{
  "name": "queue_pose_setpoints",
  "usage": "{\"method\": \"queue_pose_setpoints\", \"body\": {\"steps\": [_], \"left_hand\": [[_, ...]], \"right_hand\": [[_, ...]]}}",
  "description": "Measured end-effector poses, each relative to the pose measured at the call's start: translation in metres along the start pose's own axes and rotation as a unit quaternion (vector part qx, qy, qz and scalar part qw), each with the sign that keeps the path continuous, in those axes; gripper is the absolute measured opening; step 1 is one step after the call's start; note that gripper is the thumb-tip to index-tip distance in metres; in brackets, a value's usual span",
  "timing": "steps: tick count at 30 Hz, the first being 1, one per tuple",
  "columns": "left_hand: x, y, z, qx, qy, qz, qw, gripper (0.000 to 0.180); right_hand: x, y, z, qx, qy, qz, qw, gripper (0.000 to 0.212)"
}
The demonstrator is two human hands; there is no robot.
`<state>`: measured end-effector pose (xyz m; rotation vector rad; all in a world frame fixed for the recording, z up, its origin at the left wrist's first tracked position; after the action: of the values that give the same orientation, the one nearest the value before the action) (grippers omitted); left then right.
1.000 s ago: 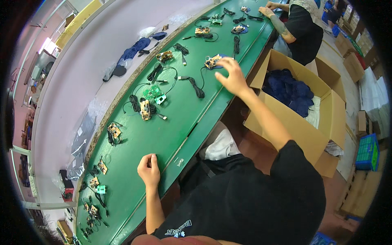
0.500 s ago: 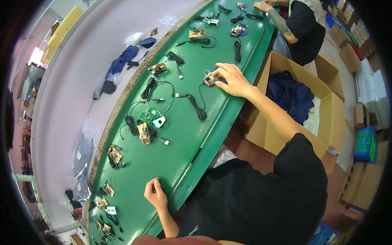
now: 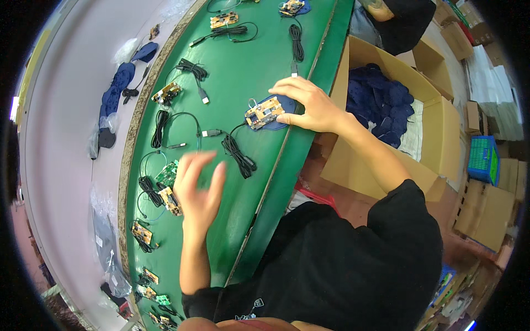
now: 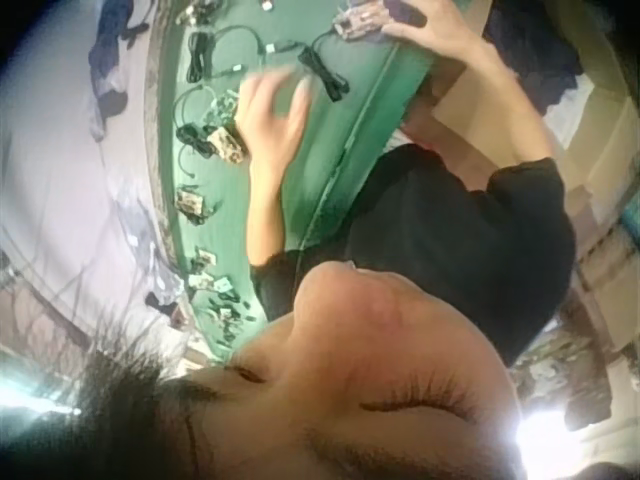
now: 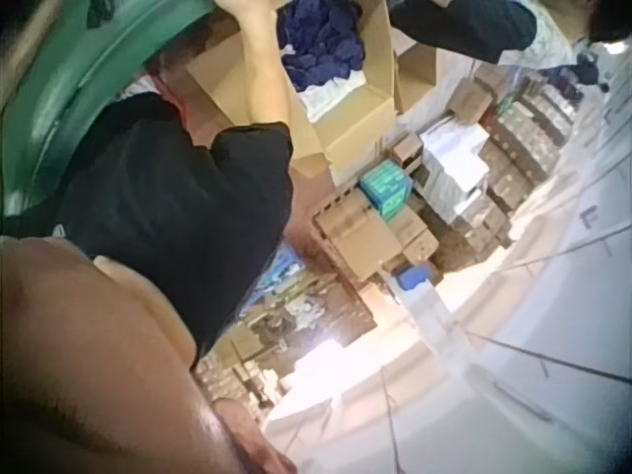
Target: Assemble internal components including circuit boards, cables, and scroll wheels into computer mouse housings.
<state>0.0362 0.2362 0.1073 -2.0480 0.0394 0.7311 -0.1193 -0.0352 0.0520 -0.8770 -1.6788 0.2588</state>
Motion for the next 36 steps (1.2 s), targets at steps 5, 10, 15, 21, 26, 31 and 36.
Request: {"method": "queue_pose_setpoints", "body": {"steps": [5, 10, 15, 21, 26, 31, 36], "left_hand": [[-0.016, 0.047, -0.066, 0.137, 0.036, -0.146, 0.979, 0.046], [-0.011, 0.075, -0.066, 0.155, 0.018, -0.164, 0.974, 0.044], [-0.008, 0.076, -0.074, 0.175, -0.01, -0.13, 0.976, 0.038], [-0.003, 0.062, -0.064, 0.056, 0.003, -0.137, 0.989, 0.053], [0.015, -0.002, 0.03, -0.066, -0.039, -0.079, 0.994, 0.044], [0.027, -0.028, 0.116, -0.04, -0.091, -0.212, 0.972, 0.051], [0.06, -0.035, 0.166, -0.024, -0.123, -0.245, 0.961, 0.049]], "right_hand": [[0.007, 0.004, -0.001, 0.022, -0.022, 0.027, 0.999, 0.044], [-0.002, 0.005, -0.003, 0.012, -0.051, 0.032, 0.998, 0.037], [0.008, -0.004, -0.017, 0.061, -0.005, 0.069, 0.996, 0.035], [0.012, -0.026, -0.07, 0.104, 0.081, 0.217, 0.967, 0.031], [0.038, -0.019, -0.074, -0.09, -0.07, 0.138, 0.984, 0.027], [0.085, 0.076, -0.135, 0.004, -0.151, 0.041, 0.988, 0.027], [0.105, 0.182, -0.256, 0.041, -0.16, -0.015, 0.986, 0.031]]}}
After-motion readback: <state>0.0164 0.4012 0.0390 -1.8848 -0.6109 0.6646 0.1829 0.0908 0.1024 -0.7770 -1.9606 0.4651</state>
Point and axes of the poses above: each hand's wrist, its own z-axis away from the middle knuckle, its own y-axis out of the palm, x = y × z, the point moved 1 cm from there along -z, towards the middle knuckle, and after that the axes turned 13 degrees about -z, right-handed, at the moved point
